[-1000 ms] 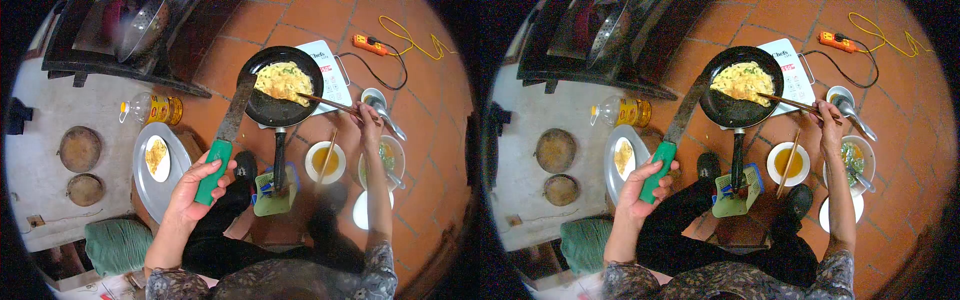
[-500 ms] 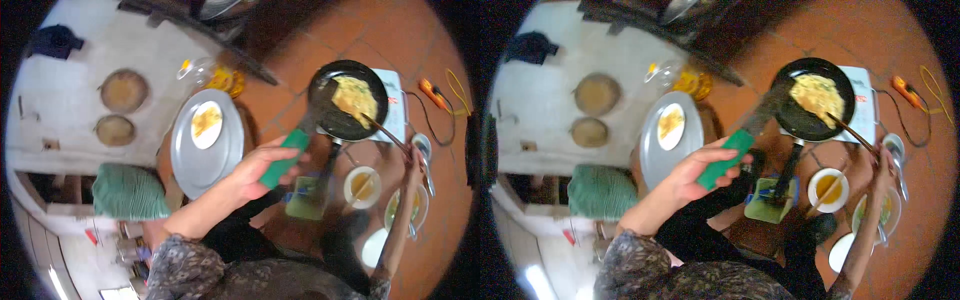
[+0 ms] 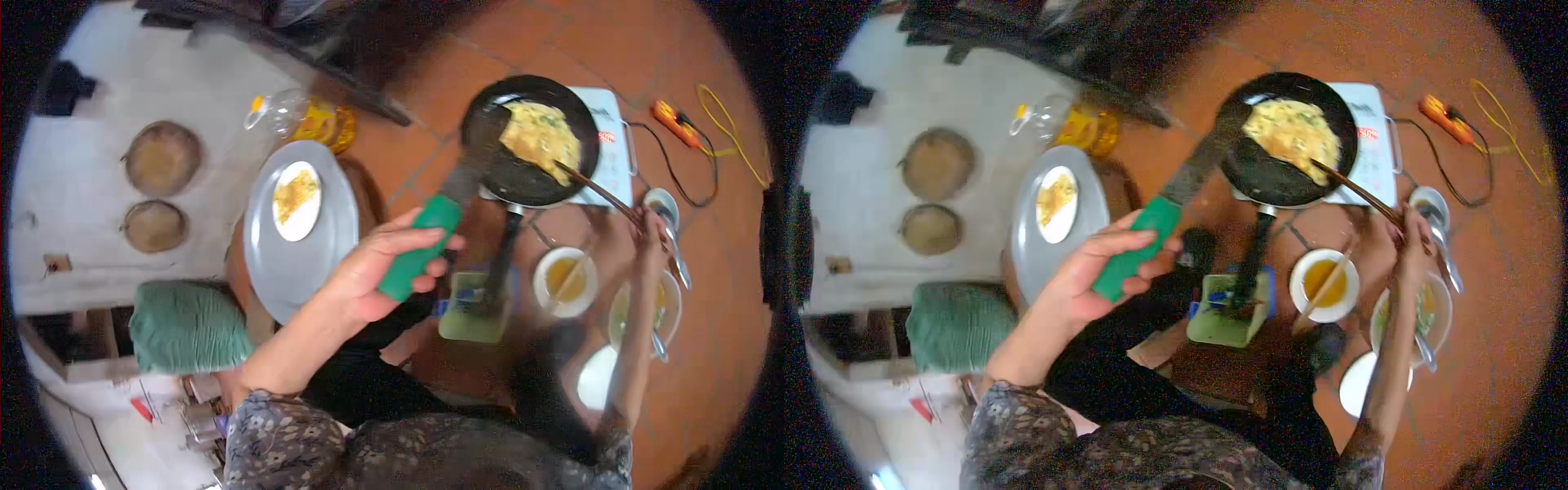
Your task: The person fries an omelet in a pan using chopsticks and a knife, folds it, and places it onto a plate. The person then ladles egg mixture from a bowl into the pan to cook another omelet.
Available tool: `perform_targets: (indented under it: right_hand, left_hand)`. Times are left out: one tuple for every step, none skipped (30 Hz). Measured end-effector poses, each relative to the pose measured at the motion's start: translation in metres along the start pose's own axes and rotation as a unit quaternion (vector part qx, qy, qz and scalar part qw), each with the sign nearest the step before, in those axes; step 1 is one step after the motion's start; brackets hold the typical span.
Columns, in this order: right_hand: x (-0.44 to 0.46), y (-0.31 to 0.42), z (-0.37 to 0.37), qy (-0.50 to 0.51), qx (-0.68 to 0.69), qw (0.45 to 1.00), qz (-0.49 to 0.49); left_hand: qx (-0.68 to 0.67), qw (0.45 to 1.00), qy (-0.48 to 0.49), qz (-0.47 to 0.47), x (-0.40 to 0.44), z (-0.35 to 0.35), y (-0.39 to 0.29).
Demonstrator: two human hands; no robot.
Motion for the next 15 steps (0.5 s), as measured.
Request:
perform_targets:
  right_hand:
    - [-0.011, 0.008, -0.011, 0.0, 0.022, 1.0, -0.01]
    - [-0.013, 0.012, -0.012, -0.006, 0.018, 1.0, -0.004]
    - [-0.015, 0.013, -0.012, -0.009, 0.015, 1.0, 0.0]
    - [-0.017, 0.015, -0.012, -0.015, 0.018, 1.0, -0.001]
    - [-0.019, 0.018, -0.014, -0.019, 0.023, 1.0, -0.002]
    - [-0.02, 0.02, -0.015, -0.015, 0.021, 1.0, -0.005]
    - [-0.022, 0.022, -0.016, -0.011, 0.028, 1.0, -0.004]
    - [-0.023, 0.023, -0.017, -0.008, 0.036, 0.999, -0.003]
    - [-0.026, 0.026, -0.017, -0.02, 0.038, 0.999, 0.002]
    - [-0.026, 0.03, -0.018, -0.014, 0.065, 0.998, 0.021]
    - [-0.026, 0.031, -0.017, -0.01, 0.091, 0.995, 0.038]
    - [-0.032, 0.037, -0.018, -0.017, 0.104, 0.994, 0.035]
    - [-0.035, 0.046, -0.019, -0.026, 0.116, 0.992, 0.037]
    - [-0.036, 0.051, -0.019, -0.023, 0.096, 0.994, 0.05]
    - [-0.037, 0.056, -0.018, -0.018, 0.076, 0.995, 0.062]
  left_hand:
    - [-0.007, 1.0, -0.003, 0.005, -0.001, -0.001, 0.0]
    - [-0.005, 1.0, 0.003, 0.006, -0.002, -0.003, -0.002]
    - [-0.002, 1.0, 0.005, 0.005, -0.003, -0.004, -0.003]
    - [-0.014, 1.0, 0.01, 0.004, -0.002, -0.005, -0.003]
    - [-0.013, 1.0, 0.019, 0.012, -0.002, -0.006, -0.002]
    - [-0.011, 1.0, 0.013, 0.009, -0.002, -0.006, -0.003]
    - [-0.01, 1.0, 0.007, 0.007, -0.003, -0.005, -0.005]
    - [-0.004, 1.0, 0.0, 0.002, -0.004, -0.005, -0.005]
    - [-0.001, 1.0, 0.008, 0.012, -0.005, -0.007, -0.003]
    - [0.009, 1.0, -0.006, 0.003, -0.006, -0.006, -0.005]
    - [0.02, 1.0, -0.019, -0.001, -0.008, -0.005, -0.006]
    - [0.027, 0.999, -0.037, 0.007, -0.009, -0.001, -0.003]
    - [0.031, 0.999, -0.033, -0.006, -0.009, -0.002, -0.003]
    - [0.032, 0.999, -0.03, -0.021, -0.01, -0.003, -0.003]
    - [0.034, 0.998, -0.048, -0.013, -0.01, -0.001, -0.002]
Point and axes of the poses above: each hand's wrist, its own x-axis towards the middle knuckle, its own z-axis out of the back of the hand, y = z × x, the point moved 8 cm from there along x, towards the middle knuckle, and after that the axes turned 6 degrees about -z, right-handed, at the moved point
